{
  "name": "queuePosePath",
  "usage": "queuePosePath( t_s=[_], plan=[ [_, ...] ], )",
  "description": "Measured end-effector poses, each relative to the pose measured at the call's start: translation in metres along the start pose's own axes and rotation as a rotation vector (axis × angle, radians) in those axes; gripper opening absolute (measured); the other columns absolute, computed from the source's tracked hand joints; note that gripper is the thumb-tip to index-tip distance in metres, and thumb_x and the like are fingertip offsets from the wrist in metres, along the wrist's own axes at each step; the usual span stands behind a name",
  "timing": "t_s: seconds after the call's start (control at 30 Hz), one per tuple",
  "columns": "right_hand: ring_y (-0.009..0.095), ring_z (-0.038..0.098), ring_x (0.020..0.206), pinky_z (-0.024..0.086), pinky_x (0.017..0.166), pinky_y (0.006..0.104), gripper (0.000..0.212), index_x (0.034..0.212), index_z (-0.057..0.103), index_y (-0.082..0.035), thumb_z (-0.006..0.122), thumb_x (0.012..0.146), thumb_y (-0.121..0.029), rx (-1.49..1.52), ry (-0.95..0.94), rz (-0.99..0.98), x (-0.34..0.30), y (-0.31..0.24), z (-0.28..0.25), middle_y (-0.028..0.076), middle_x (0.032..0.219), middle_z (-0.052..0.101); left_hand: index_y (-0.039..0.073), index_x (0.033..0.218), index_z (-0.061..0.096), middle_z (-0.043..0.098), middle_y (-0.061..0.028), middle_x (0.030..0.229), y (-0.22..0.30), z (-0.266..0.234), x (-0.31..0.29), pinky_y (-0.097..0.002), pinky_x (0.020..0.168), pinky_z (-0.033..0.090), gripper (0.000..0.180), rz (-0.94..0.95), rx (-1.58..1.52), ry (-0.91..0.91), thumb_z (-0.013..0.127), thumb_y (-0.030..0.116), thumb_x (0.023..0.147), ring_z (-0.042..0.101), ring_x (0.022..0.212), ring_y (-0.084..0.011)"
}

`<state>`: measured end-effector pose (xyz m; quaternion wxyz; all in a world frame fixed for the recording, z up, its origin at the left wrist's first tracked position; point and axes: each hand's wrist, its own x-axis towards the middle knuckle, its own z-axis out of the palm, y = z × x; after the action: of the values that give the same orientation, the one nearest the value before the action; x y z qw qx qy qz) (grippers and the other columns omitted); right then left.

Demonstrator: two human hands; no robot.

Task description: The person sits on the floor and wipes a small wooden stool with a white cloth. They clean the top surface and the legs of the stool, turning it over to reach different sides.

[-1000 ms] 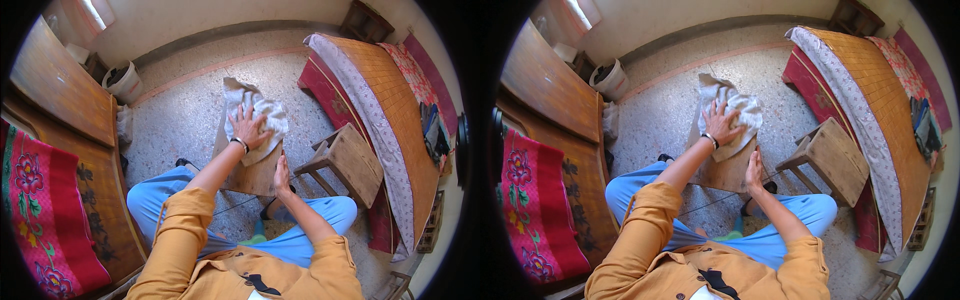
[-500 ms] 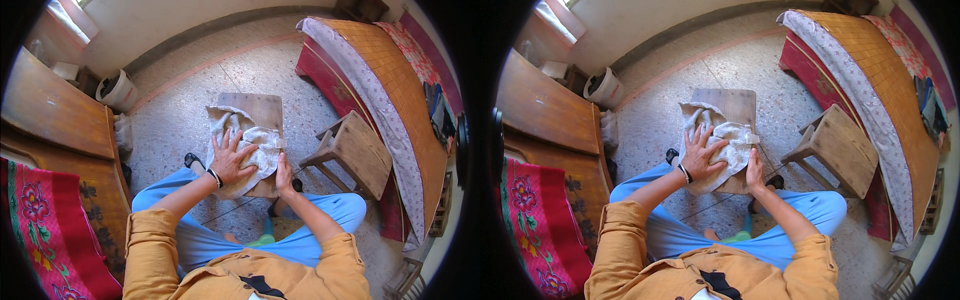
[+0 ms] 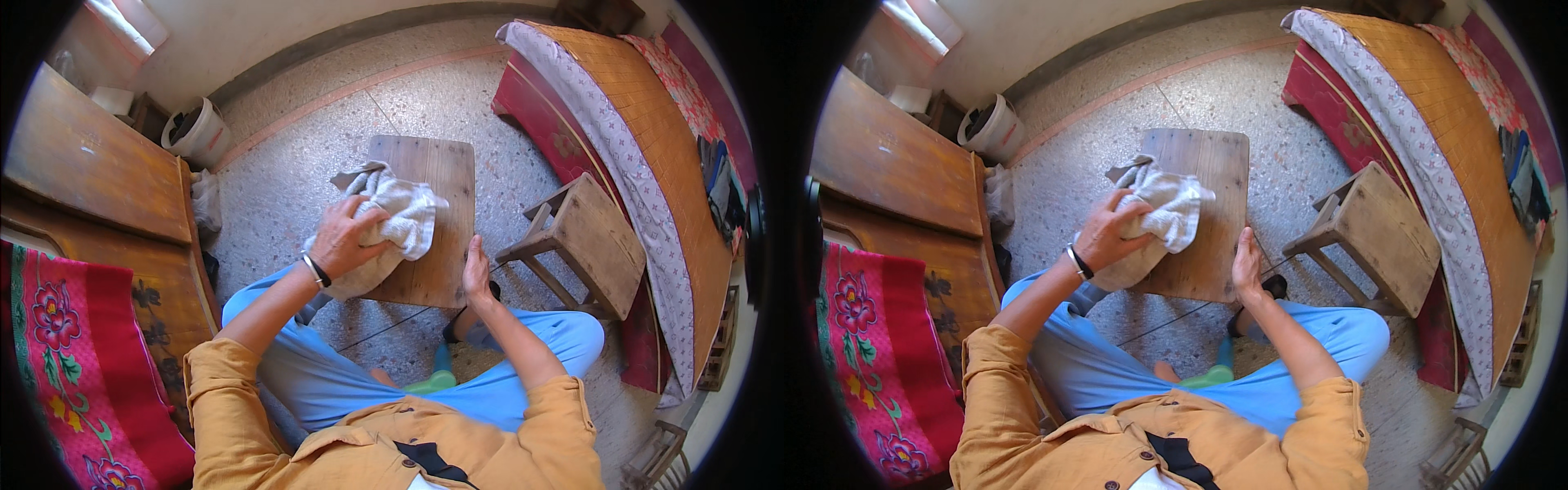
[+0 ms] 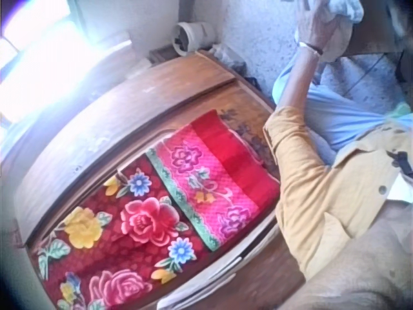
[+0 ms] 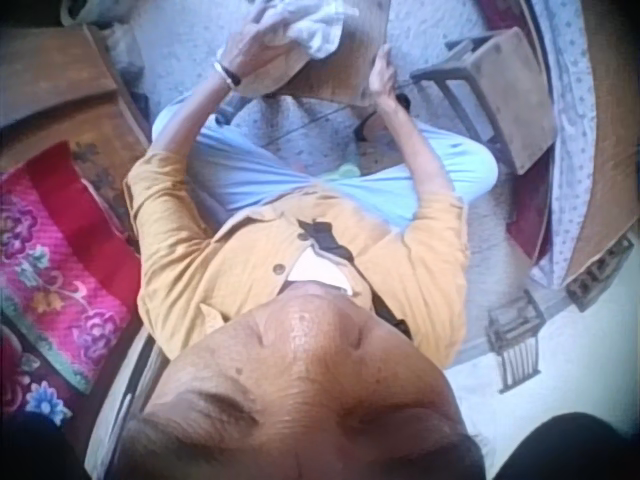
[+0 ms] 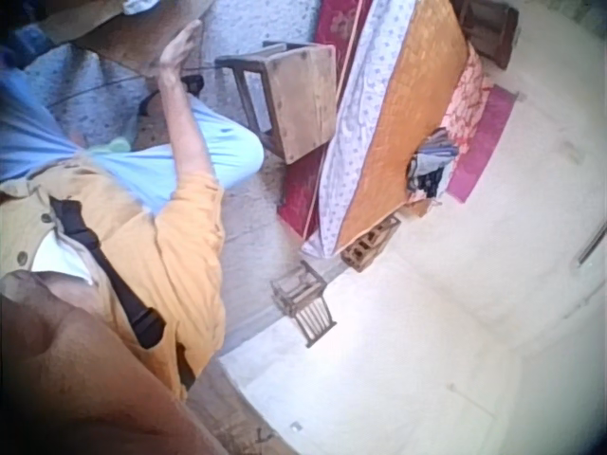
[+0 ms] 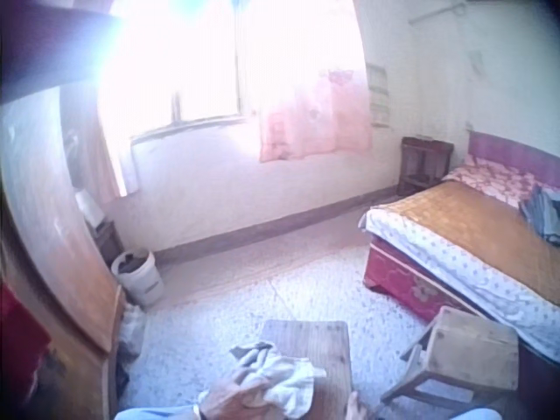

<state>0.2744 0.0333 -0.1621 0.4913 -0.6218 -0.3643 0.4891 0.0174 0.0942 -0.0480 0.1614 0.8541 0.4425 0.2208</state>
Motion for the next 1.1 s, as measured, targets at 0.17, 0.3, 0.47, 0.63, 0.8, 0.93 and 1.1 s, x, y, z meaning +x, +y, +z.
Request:
queuePosePath(
  t_s=[0.17,0.3,0.47,0.63,0.8,0.93,1.1],
  plan=[
    [0.027,0.048,0.118,0.032,0.104,0.0339,0.063,0.132,0.045,0.004,0.030,0.099,-0.049,-0.104,0.030,-0.166,-0.003,-0.010,0.001,0.017,0.126,0.054,0.027,0.125,0.055,0.047,-0.0120,0.127,0.020,-0.027,-0.006,-0.0495,0.103,0.029,0.068,0.161,0.215,0.077,0.079,0.042,0.062,0.044,0.119,-0.0331],
    [0.030,0.046,0.119,0.026,0.106,0.0419,0.060,0.132,0.046,0.000,0.036,0.098,-0.048,-0.425,0.411,-0.680,-0.008,-0.030,0.000,0.017,0.116,0.058,0.033,0.135,0.046,0.030,-0.0122,0.143,0.033,-0.004,-0.014,-0.0515,0.109,0.022,0.091,0.282,0.145,-0.096,0.082,0.046,0.052,0.029,0.132,-0.0364],
    [0.024,0.051,0.103,0.033,0.094,0.0382,0.040,0.118,0.058,-0.006,0.064,0.086,-0.030,-0.682,0.050,-0.713,-0.012,-0.052,-0.011,0.006,0.100,0.061,0.025,0.143,0.034,0.027,-0.0189,0.144,0.007,0.036,-0.026,-0.0538,0.110,0.019,0.079,0.019,-0.016,0.039,0.070,0.045,0.076,0.023,0.135,-0.0383],
    [0.025,0.053,0.088,0.039,0.083,0.0398,0.010,0.090,0.063,-0.006,0.064,0.081,-0.010,-0.638,-0.044,-0.661,-0.022,-0.059,-0.005,0.008,0.085,0.057,0.012,0.137,0.040,0.046,-0.0252,0.126,-0.026,0.044,-0.022,-0.0429,0.097,0.039,0.061,-0.355,-0.107,-0.017,0.062,0.033,0.085,0.046,0.117,-0.0404],
    [0.011,0.053,0.084,0.044,0.074,0.0233,0.005,0.089,0.058,-0.001,0.056,0.086,0.002,-0.055,-0.093,-0.557,-0.048,-0.104,-0.023,0.004,0.090,0.055,0.005,0.122,0.052,0.066,-0.0166,0.093,-0.052,0.021,-0.033,-0.0404,0.077,0.050,0.039,-0.511,-0.156,-0.022,0.056,0.016,0.085,0.063,0.090,-0.0344],
    [0.006,0.053,0.083,0.043,0.074,0.0203,0.014,0.089,0.058,-0.002,0.051,0.080,0.005,0.032,-0.369,-0.348,-0.081,-0.109,-0.068,0.002,0.092,0.058,0.001,0.116,0.055,0.065,-0.0091,0.098,-0.057,-0.001,-0.060,-0.0364,0.076,0.051,0.035,-0.726,-1.184,0.119,0.054,0.010,0.082,0.063,0.089,-0.0235],
    [0.008,0.058,0.077,0.047,0.069,0.0242,0.017,0.097,0.059,0.002,0.059,0.085,-0.011,-0.105,-0.627,0.119,-0.089,-0.072,-0.081,0.003,0.083,0.063,0.002,0.116,0.054,0.062,-0.0076,0.103,-0.038,-0.008,-0.093,-0.0353,0.083,0.051,0.035,-0.872,-1.575,-0.058,0.054,0.010,0.082,0.061,0.094,-0.0201]
  ],
)
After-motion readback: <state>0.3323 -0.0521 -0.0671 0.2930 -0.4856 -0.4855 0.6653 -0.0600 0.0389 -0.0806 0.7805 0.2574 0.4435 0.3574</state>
